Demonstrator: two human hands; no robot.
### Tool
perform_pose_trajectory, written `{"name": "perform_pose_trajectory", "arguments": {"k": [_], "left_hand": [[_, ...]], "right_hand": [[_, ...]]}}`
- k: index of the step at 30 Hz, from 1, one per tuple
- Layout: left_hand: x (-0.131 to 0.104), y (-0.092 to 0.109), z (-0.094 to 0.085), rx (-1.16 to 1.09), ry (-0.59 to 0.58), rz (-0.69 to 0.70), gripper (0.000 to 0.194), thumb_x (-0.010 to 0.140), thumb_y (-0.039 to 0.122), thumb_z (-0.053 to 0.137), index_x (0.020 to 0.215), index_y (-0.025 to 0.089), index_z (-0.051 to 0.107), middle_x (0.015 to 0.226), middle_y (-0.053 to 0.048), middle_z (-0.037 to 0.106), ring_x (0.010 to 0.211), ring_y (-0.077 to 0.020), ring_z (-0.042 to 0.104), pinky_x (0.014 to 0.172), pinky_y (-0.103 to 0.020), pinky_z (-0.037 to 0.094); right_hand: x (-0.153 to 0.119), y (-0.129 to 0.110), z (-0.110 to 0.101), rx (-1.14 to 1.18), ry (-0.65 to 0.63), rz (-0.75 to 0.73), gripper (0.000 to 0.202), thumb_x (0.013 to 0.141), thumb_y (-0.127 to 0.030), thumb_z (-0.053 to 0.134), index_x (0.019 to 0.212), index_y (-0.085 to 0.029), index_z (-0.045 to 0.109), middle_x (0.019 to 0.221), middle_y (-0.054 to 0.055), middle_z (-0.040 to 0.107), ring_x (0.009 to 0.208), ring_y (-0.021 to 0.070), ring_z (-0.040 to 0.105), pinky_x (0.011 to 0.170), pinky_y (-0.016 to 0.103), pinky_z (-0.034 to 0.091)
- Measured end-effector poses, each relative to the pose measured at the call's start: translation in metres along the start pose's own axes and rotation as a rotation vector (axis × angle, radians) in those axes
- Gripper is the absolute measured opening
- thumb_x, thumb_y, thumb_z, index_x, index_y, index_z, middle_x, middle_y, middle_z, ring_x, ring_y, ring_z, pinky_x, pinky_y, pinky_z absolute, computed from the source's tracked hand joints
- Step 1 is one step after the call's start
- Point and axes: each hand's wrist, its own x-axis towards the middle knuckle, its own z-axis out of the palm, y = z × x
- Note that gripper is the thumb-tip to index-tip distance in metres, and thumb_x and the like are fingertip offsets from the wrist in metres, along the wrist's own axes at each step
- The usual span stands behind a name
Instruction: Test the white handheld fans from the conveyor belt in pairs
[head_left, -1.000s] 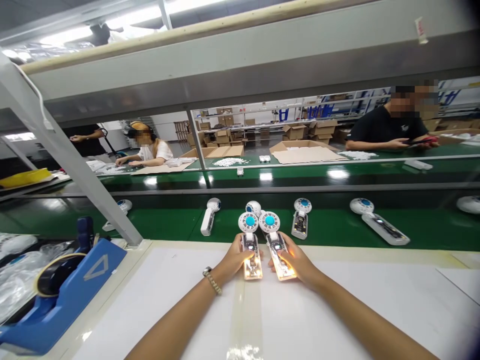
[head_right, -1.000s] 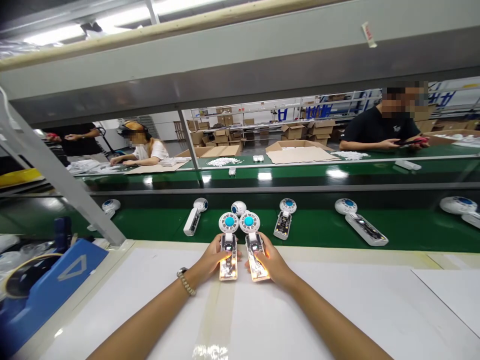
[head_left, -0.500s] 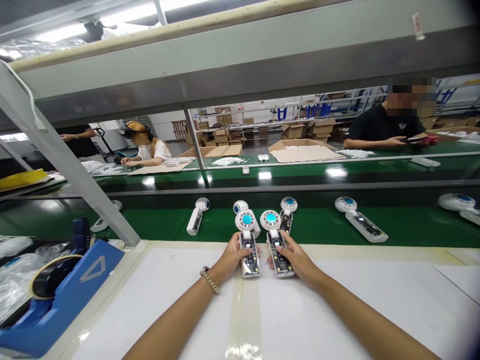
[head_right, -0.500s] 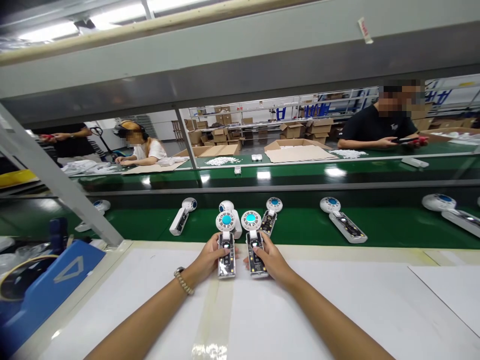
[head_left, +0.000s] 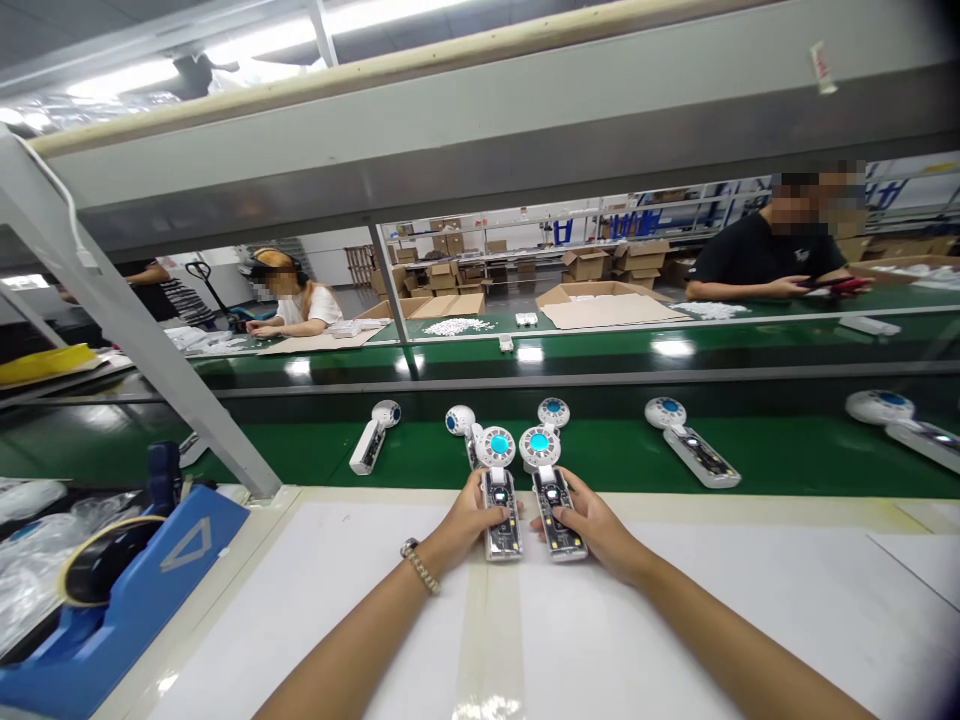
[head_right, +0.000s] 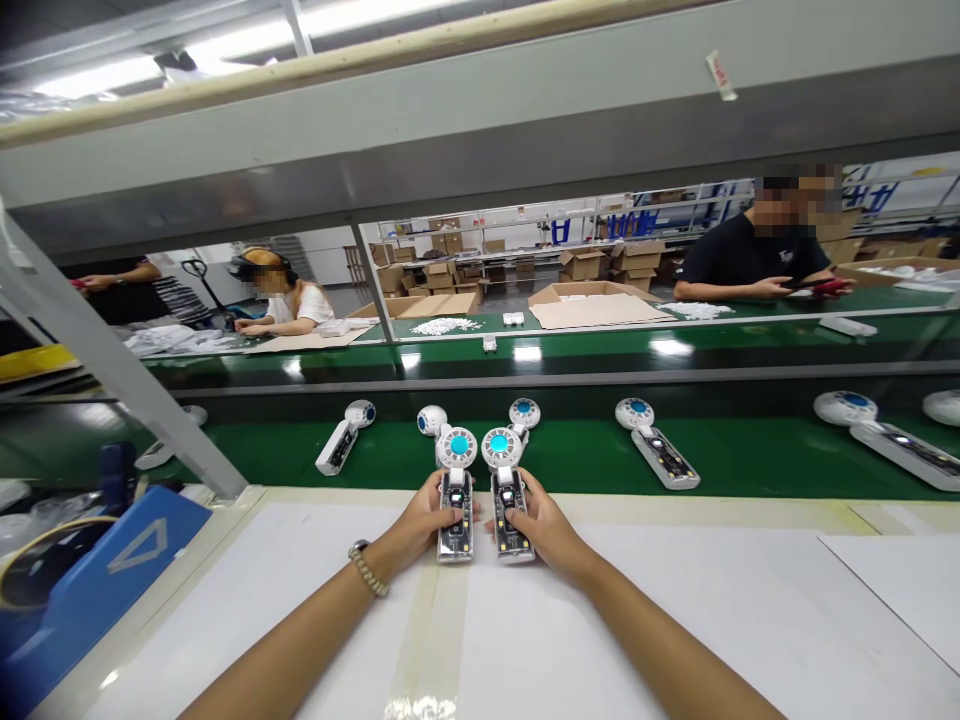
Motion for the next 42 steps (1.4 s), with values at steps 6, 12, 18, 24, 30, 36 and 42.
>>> {"name": "perform_pose_trajectory", "arguments": {"k": [6,12,18,24,30,36,42], "left_hand": [[0.001,0.003,-0.001,0.003,-0.031,-0.037,0.052,0.063,0.007,0.069,0.106,0.020,0.041,0.111,-0.011,0.051,0.094,-0.0264,0.059,0.074,-0.036,0.047],[0.000,0.007,0.000,0.008,-0.028,-0.050,0.052,0.064,0.006,0.068,0.106,0.020,0.041,0.113,-0.011,0.051,0.093,-0.0250,0.059,0.076,-0.035,0.046],[-0.001,0.007,0.001,-0.018,-0.036,-0.054,0.053,0.062,0.006,0.068,0.106,0.021,0.040,0.116,-0.011,0.050,0.092,-0.0245,0.060,0.075,-0.034,0.046],[-0.001,0.010,0.004,-0.022,-0.023,-0.085,0.050,0.062,0.007,0.068,0.103,0.020,0.042,0.110,-0.010,0.053,0.093,-0.0250,0.059,0.078,-0.036,0.046],[0.000,0.009,0.002,-0.040,-0.023,-0.090,0.052,0.061,0.006,0.069,0.103,0.020,0.042,0.114,-0.011,0.052,0.094,-0.0258,0.059,0.077,-0.034,0.046],[-0.002,0.010,0.003,-0.025,-0.014,-0.091,0.054,0.063,0.005,0.068,0.107,0.020,0.041,0.112,-0.010,0.053,0.094,-0.0256,0.059,0.079,-0.037,0.045],[-0.002,0.011,0.003,-0.006,-0.028,-0.078,0.049,0.064,0.006,0.067,0.105,0.020,0.045,0.113,-0.010,0.053,0.096,-0.0257,0.058,0.078,-0.036,0.046]], "right_hand": [[0.001,0.000,0.000,-0.007,-0.015,0.002,0.073,0.072,-0.039,0.066,0.128,-0.023,0.021,0.088,0.006,0.064,0.078,0.0218,0.064,0.072,0.037,0.049],[0.000,0.001,-0.002,0.005,-0.017,0.001,0.071,0.073,-0.038,0.066,0.128,-0.024,0.023,0.094,0.006,0.062,0.084,0.0227,0.063,0.073,0.036,0.050],[0.002,0.005,-0.002,0.035,-0.013,-0.024,0.071,0.073,-0.037,0.066,0.128,-0.026,0.023,0.094,0.005,0.060,0.085,0.0234,0.063,0.075,0.040,0.049],[0.001,-0.001,0.004,0.033,0.048,0.031,0.080,0.068,-0.038,0.069,0.129,-0.024,0.019,0.092,0.005,0.060,0.079,0.0222,0.064,0.074,0.038,0.049],[0.000,-0.007,0.007,0.045,0.044,0.043,0.086,0.067,-0.040,0.070,0.130,-0.022,0.015,0.089,0.005,0.061,0.073,0.0205,0.064,0.071,0.037,0.048],[-0.001,-0.007,0.007,0.044,0.034,0.042,0.086,0.067,-0.039,0.070,0.131,-0.021,0.015,0.089,0.006,0.062,0.073,0.0210,0.064,0.072,0.037,0.048],[0.000,-0.002,0.003,0.042,0.018,0.023,0.081,0.070,-0.038,0.069,0.130,-0.023,0.017,0.090,0.006,0.063,0.076,0.0226,0.065,0.074,0.038,0.048]]}}
